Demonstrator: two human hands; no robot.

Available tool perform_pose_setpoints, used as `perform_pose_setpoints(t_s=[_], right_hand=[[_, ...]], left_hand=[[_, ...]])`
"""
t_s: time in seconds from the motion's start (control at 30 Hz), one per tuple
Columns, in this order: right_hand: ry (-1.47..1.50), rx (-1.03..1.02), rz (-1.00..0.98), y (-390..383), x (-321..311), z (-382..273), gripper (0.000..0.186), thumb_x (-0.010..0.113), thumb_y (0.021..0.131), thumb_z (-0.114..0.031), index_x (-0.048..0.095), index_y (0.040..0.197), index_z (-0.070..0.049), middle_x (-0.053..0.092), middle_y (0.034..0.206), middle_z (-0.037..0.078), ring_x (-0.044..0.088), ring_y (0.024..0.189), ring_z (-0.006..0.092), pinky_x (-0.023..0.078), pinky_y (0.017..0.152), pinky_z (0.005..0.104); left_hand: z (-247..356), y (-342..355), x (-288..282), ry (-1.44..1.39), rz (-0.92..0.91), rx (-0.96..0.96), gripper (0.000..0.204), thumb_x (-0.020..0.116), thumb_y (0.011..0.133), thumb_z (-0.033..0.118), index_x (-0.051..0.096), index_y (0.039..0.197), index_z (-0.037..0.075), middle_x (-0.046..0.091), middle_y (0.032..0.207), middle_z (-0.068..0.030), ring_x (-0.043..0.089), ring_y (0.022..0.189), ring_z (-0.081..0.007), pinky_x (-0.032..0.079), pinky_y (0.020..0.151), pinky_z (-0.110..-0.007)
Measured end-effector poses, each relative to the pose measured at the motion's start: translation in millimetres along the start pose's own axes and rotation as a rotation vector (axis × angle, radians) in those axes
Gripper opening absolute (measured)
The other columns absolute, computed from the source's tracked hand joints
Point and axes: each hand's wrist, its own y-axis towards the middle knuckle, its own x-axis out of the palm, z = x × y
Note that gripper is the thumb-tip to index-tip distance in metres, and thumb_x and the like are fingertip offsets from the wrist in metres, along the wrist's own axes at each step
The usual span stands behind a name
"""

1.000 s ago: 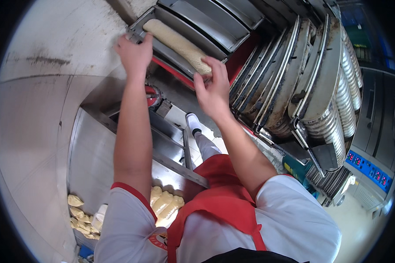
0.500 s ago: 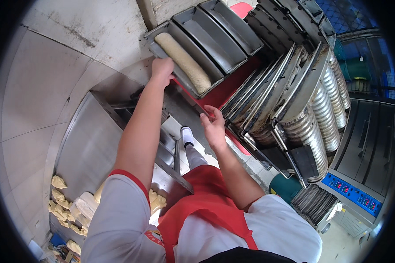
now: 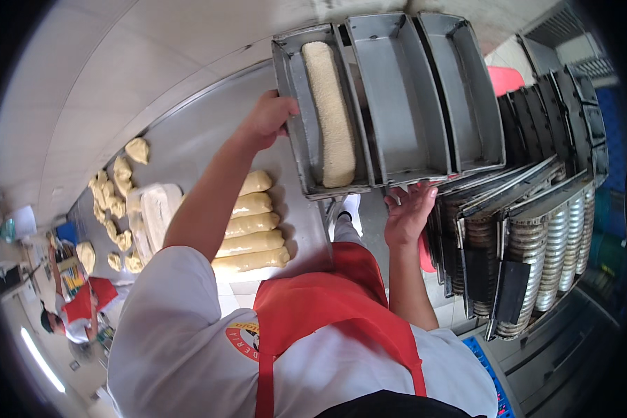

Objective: The person coats rolled dough in a tray of crumbs, places the pieces into metal baking pans, stacks the pans, and then operates an oven control panel to begin the proofing or baking process.

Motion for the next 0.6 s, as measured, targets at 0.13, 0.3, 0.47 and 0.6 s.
perform_pose_setpoints(t_s=[0.13,0.3,0.47,0.6], right_hand=[[-0.053,0.074,-0.123,-21.0,36.4,-2.5,0.062,0.052,0.094,-0.071,0.051,0.128,-0.019,0.051,0.117,-0.001,0.055,0.101,0.0205,0.046,0.083,0.0406],[-0.018,0.151,-0.175,-30.0,67.7,27.8,0.064,0.067,0.090,-0.064,0.052,0.129,-0.015,0.052,0.116,0.002,0.053,0.104,0.0205,0.044,0.087,0.0394],[-0.124,0.165,-0.060,-5.0,86.2,31.3,0.073,0.075,0.081,-0.066,0.054,0.129,-0.015,0.051,0.111,0.003,0.052,0.098,0.0210,0.043,0.084,0.0379],[-0.202,0.127,0.025,21.1,80.2,24.7,0.071,0.080,0.078,-0.063,0.057,0.126,-0.016,0.051,0.105,0.004,0.051,0.093,0.0204,0.044,0.081,0.0385]], left_hand=[[-1.2,-32.3,-73.3,0.037,0.092,-0.021,0.033,0.059,0.081,0.010,0.061,0.111,-0.005,0.066,0.094,-0.0122,0.067,0.074,-0.0236,0.057,0.057,-0.038],[-21.0,-25.0,-143.4,0.054,0.013,-0.103,0.028,0.057,0.083,0.008,0.059,0.109,-0.004,0.065,0.097,-0.0125,0.068,0.079,-0.0254,0.059,0.068,-0.041],[-49.2,-12.6,-142.9,0.025,0.007,-0.102,0.019,0.057,0.085,0.009,0.060,0.102,0.001,0.065,0.095,-0.0105,0.067,0.076,-0.0216,0.056,0.063,-0.038],[-52.8,-6.9,-101.1,-0.070,0.051,-0.069,0.016,0.059,0.086,0.011,0.060,0.100,0.005,0.062,0.090,-0.0059,0.063,0.074,-0.0185,0.052,0.060,-0.036]])
